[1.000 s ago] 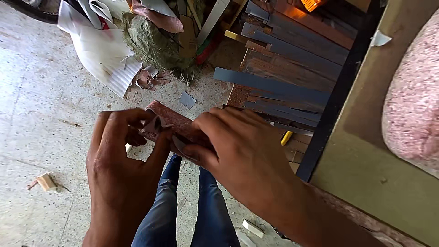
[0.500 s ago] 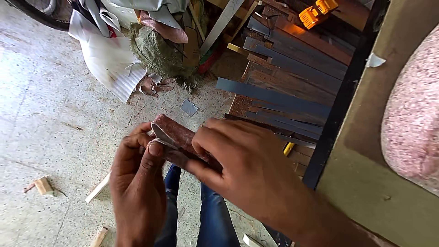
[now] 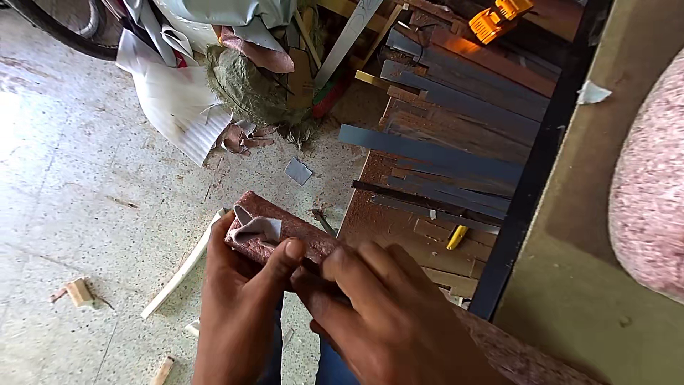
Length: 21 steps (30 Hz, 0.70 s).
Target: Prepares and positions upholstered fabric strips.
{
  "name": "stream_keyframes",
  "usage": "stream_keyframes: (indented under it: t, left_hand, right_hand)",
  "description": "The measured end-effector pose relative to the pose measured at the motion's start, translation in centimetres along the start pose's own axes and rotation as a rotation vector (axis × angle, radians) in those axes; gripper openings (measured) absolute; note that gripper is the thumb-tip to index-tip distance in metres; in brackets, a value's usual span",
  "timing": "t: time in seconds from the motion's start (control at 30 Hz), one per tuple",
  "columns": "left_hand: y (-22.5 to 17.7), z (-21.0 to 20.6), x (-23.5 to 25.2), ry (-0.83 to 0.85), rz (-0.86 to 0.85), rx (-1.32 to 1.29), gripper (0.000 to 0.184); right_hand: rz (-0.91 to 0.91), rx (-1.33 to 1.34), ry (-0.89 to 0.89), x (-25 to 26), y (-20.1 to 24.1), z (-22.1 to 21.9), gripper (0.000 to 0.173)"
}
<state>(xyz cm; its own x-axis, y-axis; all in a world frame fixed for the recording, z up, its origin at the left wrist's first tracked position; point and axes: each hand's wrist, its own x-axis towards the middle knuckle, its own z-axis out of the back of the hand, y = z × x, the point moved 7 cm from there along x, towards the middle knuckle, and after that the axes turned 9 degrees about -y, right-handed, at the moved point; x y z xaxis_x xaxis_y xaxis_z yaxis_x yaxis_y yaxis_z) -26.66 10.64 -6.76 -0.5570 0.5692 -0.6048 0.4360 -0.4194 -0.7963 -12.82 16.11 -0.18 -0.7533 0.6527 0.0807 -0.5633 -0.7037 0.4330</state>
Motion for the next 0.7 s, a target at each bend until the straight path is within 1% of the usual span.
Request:
stream_keyframes:
  t: [0.03, 0.07, 0.17, 0.5, 0.6, 0.7]
  left_hand:
    - [0.3, 0.1, 0.1, -0.01, 0.002, 0.012, 0.076]
    - [0.5, 0.1, 0.2, 0.016, 0.006, 0.005, 0.074]
    - [0.6, 0.0, 0.1, 0.188, 0.017, -0.065, 0.064]
    - [1.3, 0.3, 0.4, 0.479, -0.095, -0.285, 0.053]
    - [1.5, 0.3, 0.4, 0.511, -0.106, -0.295, 0.051]
    - [1.8, 0.4, 0.5, 0.478, -0.1, -0.277, 0.05]
  right_hand:
    - [0.009, -0.016, 0.016, -0.7, -0.1, -0.3, 0.035]
    - [0.015, -0.028, 0.017, -1.2, -0.3, -0.5, 0.039]
    - [0.005, -0.032, 0.025, -1.8, -0.8, -0.1, 0.045]
    - [-0.005, -0.02, 0.073, -2.6, -1.0, 0.9, 0.046]
    - [-0.002, -0.023, 0.074, -2.7, -1.1, 0.9, 0.047]
    - [-0.002, 0.01, 0.045, -2.6, -1.1, 0.5, 0.047]
